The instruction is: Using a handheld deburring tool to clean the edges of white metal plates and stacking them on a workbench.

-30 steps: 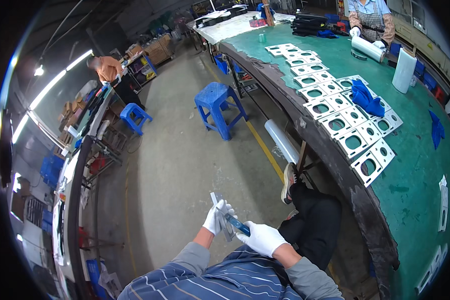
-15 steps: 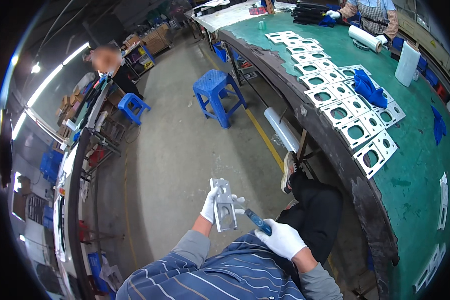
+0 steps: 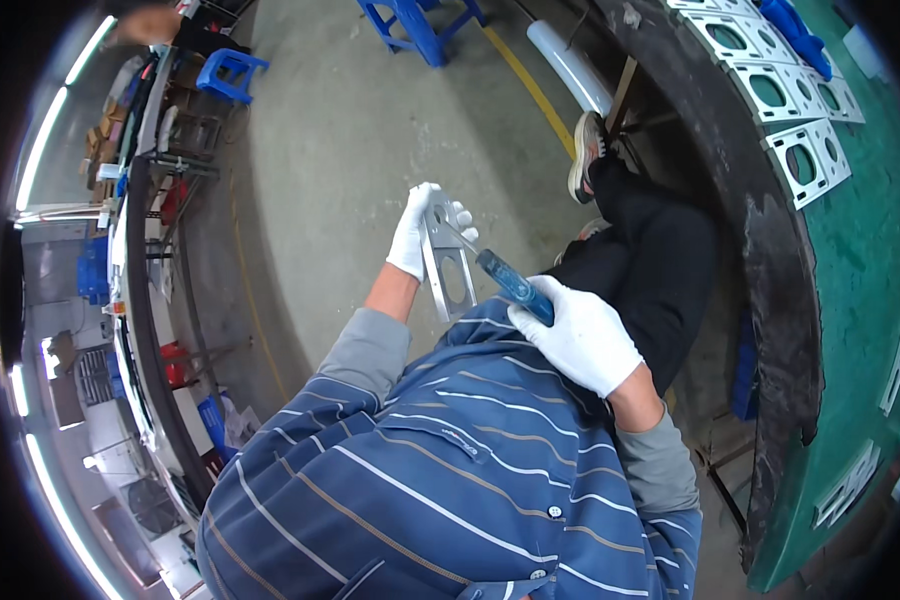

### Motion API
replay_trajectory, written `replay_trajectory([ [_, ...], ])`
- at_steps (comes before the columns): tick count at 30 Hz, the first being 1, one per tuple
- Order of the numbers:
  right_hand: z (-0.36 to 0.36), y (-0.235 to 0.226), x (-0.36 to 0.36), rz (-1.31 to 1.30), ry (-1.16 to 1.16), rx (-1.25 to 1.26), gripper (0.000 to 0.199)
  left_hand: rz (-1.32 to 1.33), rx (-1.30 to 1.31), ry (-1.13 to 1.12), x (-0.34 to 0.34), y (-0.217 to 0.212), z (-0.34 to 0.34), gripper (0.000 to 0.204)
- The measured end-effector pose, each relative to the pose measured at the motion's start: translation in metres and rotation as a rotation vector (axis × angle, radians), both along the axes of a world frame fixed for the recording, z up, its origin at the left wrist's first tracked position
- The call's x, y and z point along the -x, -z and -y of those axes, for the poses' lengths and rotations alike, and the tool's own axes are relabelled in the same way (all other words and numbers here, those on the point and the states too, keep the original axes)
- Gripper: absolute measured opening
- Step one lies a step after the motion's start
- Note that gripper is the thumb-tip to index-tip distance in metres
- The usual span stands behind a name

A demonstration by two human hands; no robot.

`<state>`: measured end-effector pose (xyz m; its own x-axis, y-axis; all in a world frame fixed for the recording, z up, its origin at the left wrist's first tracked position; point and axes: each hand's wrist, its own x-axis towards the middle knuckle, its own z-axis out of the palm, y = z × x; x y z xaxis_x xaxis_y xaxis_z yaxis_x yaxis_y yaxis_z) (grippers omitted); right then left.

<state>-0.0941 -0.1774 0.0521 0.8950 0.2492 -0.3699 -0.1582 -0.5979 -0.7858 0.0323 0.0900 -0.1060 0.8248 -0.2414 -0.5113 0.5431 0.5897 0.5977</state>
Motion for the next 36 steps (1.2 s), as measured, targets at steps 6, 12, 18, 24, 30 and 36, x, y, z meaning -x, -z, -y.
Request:
replay_trajectory([
  [6,-0.001,0.005,0.002,0.002,0.012,-0.015,0.033,-0.081,-0.146,-0.084,0.013,-0.020,0.012,0.040],
  [12,-0.003,0.013,0.000,-0.031,-0.021,-0.012,0.033,-0.132,-0.307,-0.154,0.017,-0.027,0.021,0.047],
  [18,-0.006,0.019,-0.009,-0.051,-0.046,0.003,0.036,-0.069,-0.505,-0.192,0.007,-0.025,0.011,0.050],
  [24,-0.010,0.014,-0.021,-0.035,-0.064,-0.023,0.039,-0.061,-0.534,-0.201,-0.005,-0.021,0.006,0.044],
  [30,-0.013,0.011,-0.030,-0.037,-0.014,-0.082,0.043,-0.049,-0.603,-0.294,-0.005,-0.014,0.003,0.043],
  [36,-0.015,0.006,-0.030,0.019,-0.083,-0.055,0.050,-0.005,-0.637,-0.418,-0.013,-0.011,-0.005,0.043],
])
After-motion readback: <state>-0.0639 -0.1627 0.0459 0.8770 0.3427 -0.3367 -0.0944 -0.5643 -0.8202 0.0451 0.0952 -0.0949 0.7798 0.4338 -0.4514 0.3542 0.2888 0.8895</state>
